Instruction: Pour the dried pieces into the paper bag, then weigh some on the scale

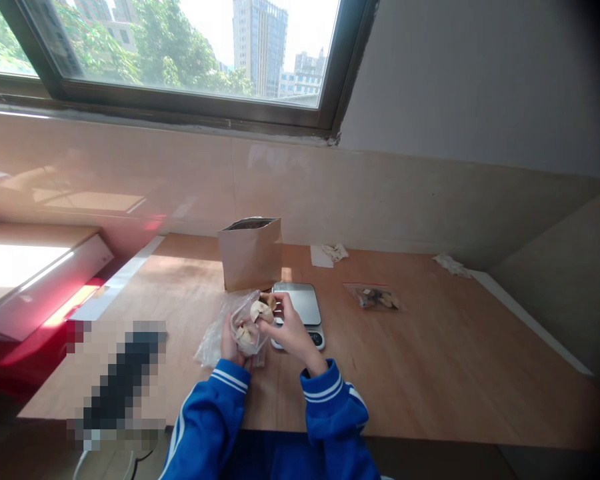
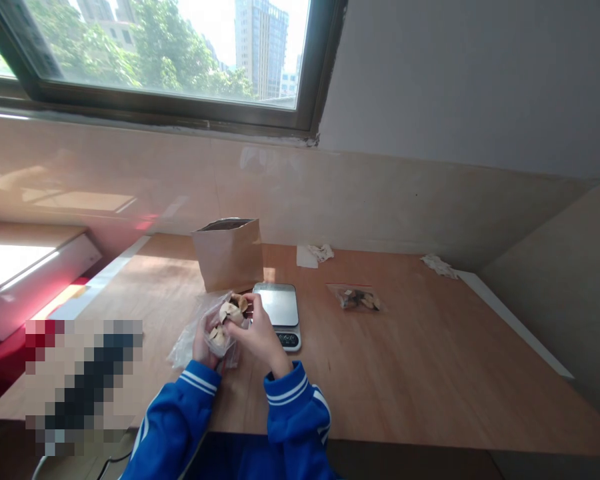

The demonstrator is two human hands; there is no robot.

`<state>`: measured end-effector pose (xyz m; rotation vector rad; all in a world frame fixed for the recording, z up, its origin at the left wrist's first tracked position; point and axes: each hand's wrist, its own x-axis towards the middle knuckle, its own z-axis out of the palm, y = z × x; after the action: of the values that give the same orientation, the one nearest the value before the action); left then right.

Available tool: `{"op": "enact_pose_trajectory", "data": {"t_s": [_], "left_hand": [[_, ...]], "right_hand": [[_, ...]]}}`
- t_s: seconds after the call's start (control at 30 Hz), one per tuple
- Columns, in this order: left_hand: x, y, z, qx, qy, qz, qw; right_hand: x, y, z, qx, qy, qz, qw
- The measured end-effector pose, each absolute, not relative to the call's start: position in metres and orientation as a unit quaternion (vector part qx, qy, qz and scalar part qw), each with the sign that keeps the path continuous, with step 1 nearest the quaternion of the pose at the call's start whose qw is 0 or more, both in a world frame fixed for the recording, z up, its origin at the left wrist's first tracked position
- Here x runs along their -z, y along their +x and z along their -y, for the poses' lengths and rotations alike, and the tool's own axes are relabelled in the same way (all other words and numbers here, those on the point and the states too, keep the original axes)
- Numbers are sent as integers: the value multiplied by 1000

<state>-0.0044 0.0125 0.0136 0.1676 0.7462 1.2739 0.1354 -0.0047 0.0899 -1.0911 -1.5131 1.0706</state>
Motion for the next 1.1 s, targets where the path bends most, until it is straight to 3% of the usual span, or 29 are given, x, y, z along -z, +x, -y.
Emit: {"op": "enact_pose_trajectory", "data": {"t_s": [0.2,0.37,0.6,0.73,1.1], "left_hand": [[-23,-4,-9,-610,162,-362,686],[-27,-3,-10,-608,158,-377,681],[-29,-2,-9,-607,159,-387,676],[-33,-1,-8,-605,150,-399,672],[-26,-2,-12,-608,130,-391,679]], "right_hand": [[-100,139,-25,-462,-405,476,629],[-157,139,-76,-350,-382,520,679],[-207,123,-143,-122,-395,700,583],[-198,118,-152,-90,-390,759,513],[-195,118,-127,-25,-429,798,423]]}}
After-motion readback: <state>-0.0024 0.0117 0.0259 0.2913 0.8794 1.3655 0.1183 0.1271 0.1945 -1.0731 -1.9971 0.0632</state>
